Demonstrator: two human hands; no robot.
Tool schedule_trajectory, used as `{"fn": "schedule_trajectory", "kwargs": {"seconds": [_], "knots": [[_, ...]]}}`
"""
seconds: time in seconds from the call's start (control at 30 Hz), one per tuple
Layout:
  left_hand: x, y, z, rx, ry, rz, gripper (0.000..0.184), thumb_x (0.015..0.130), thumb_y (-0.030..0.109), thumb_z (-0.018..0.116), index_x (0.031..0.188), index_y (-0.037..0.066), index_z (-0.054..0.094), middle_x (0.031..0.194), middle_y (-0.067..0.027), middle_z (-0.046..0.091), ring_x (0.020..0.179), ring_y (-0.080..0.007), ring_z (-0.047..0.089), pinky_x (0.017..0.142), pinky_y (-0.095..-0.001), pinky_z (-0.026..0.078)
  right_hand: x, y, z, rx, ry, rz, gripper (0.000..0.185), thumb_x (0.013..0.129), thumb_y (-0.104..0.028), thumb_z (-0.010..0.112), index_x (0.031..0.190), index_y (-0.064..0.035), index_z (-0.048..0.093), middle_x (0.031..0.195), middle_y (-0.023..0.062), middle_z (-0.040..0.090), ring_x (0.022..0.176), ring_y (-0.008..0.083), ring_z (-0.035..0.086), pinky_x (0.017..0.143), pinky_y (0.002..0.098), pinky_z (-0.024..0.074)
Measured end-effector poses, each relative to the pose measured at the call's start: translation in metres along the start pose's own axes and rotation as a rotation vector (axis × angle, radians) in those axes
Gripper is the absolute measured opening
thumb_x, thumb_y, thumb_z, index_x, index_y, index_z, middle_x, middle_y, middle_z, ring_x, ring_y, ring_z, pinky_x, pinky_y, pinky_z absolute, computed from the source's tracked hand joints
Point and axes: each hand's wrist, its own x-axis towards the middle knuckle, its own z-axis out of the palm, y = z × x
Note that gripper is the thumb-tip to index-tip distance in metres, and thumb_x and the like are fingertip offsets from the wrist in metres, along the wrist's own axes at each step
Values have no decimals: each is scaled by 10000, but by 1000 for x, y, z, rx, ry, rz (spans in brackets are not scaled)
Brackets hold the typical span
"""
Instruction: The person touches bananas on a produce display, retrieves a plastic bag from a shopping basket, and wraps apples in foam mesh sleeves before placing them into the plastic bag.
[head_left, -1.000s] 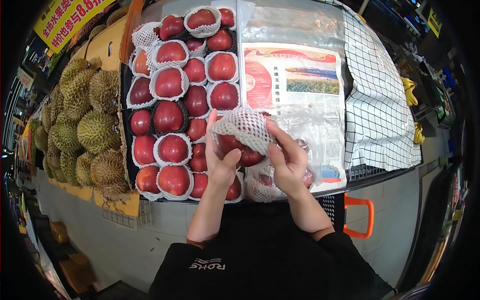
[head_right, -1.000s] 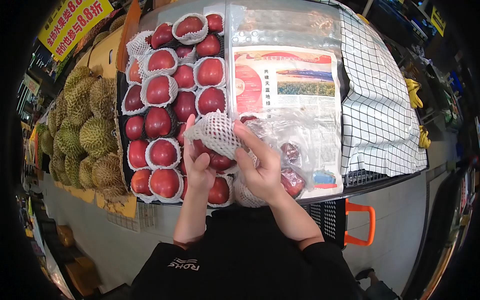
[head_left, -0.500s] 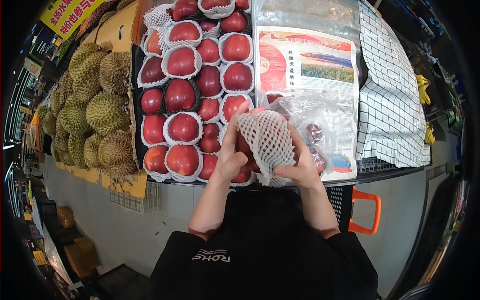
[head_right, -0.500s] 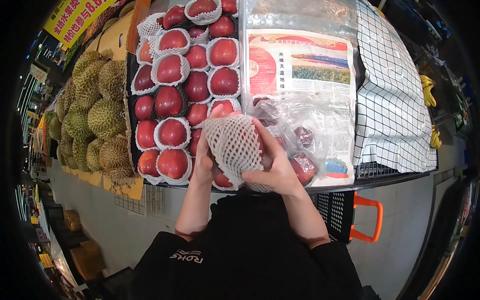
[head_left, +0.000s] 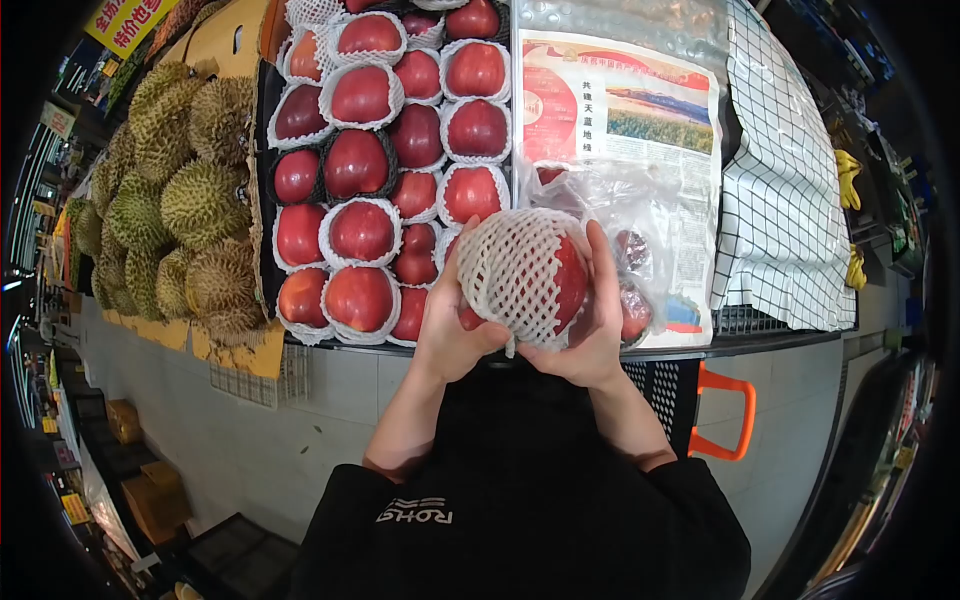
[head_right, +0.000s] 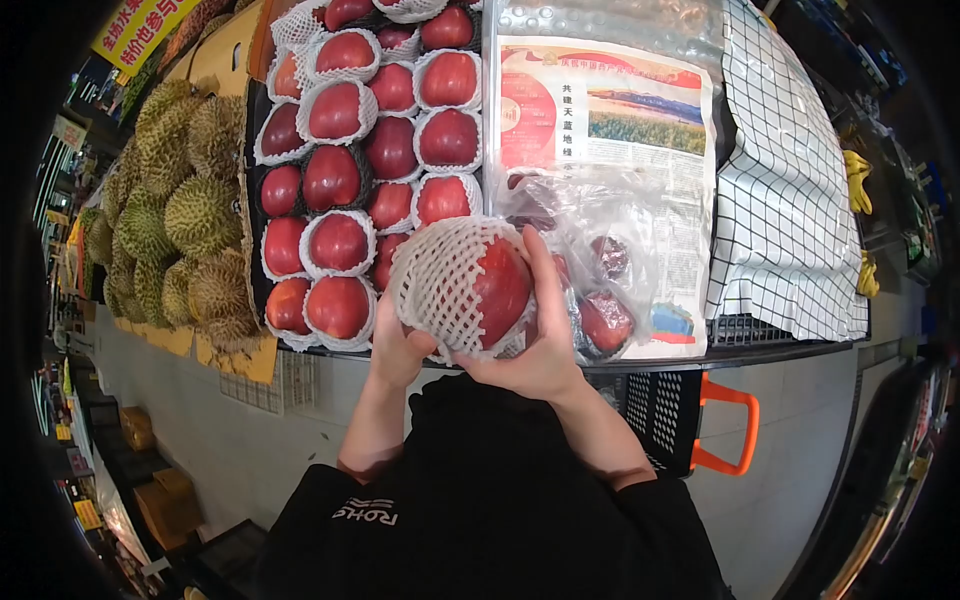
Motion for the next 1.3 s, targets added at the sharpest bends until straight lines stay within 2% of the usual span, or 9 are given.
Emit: {"fn": "schedule_trajectory", "kwargs": {"seconds": [0.17, 0.37, 0.43, 0.67, 0.93, 1.03, 1.1, 1.17, 1.3], "knots": [[-20, 0, -14, -90, 12, -142, 1140, 635, 416, 902, 1446, -77, 272, 1388, -135, 447, 1270, -208, 468, 1064, -356, 386, -5, 8, 2, -93, -60, -90, 1200, 584, -130, 873, 1501, 51, 121, 1405, 201, 403, 1299, 286, 437, 1092, 400, 338], [-22, 2, -14, -80, 52, -12, 1337, 510, 503, 929, 1467, -64, 187, 1417, -149, 405, 1304, -245, 431, 1086, -386, 358, -7, 4, 5, -67, -175, -39, 1187, 581, -169, 868, 1507, 39, 155, 1434, 196, 394, 1327, 264, 420, 1104, 362, 310], [-24, 6, -11, -81, 60, -67, 1374, 493, 529, 926, 1471, -62, 163, 1415, -161, 404, 1304, -267, 433, 1094, -400, 350, -9, 4, 1, -137, -249, -1, 1269, 579, -160, 891, 1511, 53, 56, 1492, 196, 305, 1377, 268, 353, 1132, 388, 273], [-18, 2, -13, -138, 8, -53, 1420, 441, 525, 948, 1469, -60, 162, 1420, -186, 397, 1301, -290, 440, 1097, -415, 348, -4, -9, -1, -253, -294, 2, 1234, 562, -222, 904, 1500, 68, 155, 1453, 194, 383, 1346, 251, 400, 1120, 355, 286], [-11, -8, -25, -129, -30, 14, 1369, 456, 435, 972, 1458, -62, 183, 1419, -168, 395, 1317, -277, 420, 1101, -410, 345, -6, -1, 4, -245, -249, 132, 1242, 575, -258, 898, 1508, 58, 141, 1432, 195, 395, 1330, 256, 407, 1122, 361, 271], [-10, -8, -24, -191, 16, -36, 1272, 544, 482, 927, 1447, -64, 215, 1404, -171, 409, 1295, -271, 447, 1080, -401, 379, -6, 0, 9, -281, -201, 140, 1200, 576, -288, 900, 1483, 71, 201, 1373, 234, 450, 1277, 347, 459, 1065, 403, 357], [-8, -11, -24, -266, 19, -110, 1194, 610, 592, 849, 1420, -70, 274, 1352, -179, 471, 1267, -254, 482, 1069, -403, 403, -5, -5, 9, -273, -201, 183, 1185, 601, -364, 898, 1473, 79, 227, 1352, 236, 484, 1245, 343, 497, 1060, 409, 366], [-13, -14, -31, -406, -42, -156, 1051, 743, 633, 727, 1427, -35, 292, 1356, -160, 487, 1260, -241, 500, 1070, -414, 410, 2, -7, 2, -456, -255, -2, 1055, 678, -424, 851, 1435, 90, 326, 1319, 224, 534, 1201, 322, 540, 1048, 407, 382], [-14, -35, -38, -870, -50, -142, 664, 975, 589, 383, 1405, 84, 379, 1361, -97, 511, 1242, -230, 525, 1053, -417, 434, -4, -4, -15, -267, -124, 226, 827, 772, -397, 783, 1362, 86, 464, 1304, 204, 568, 1230, 258, 537, 1028, 370, 394]]}}
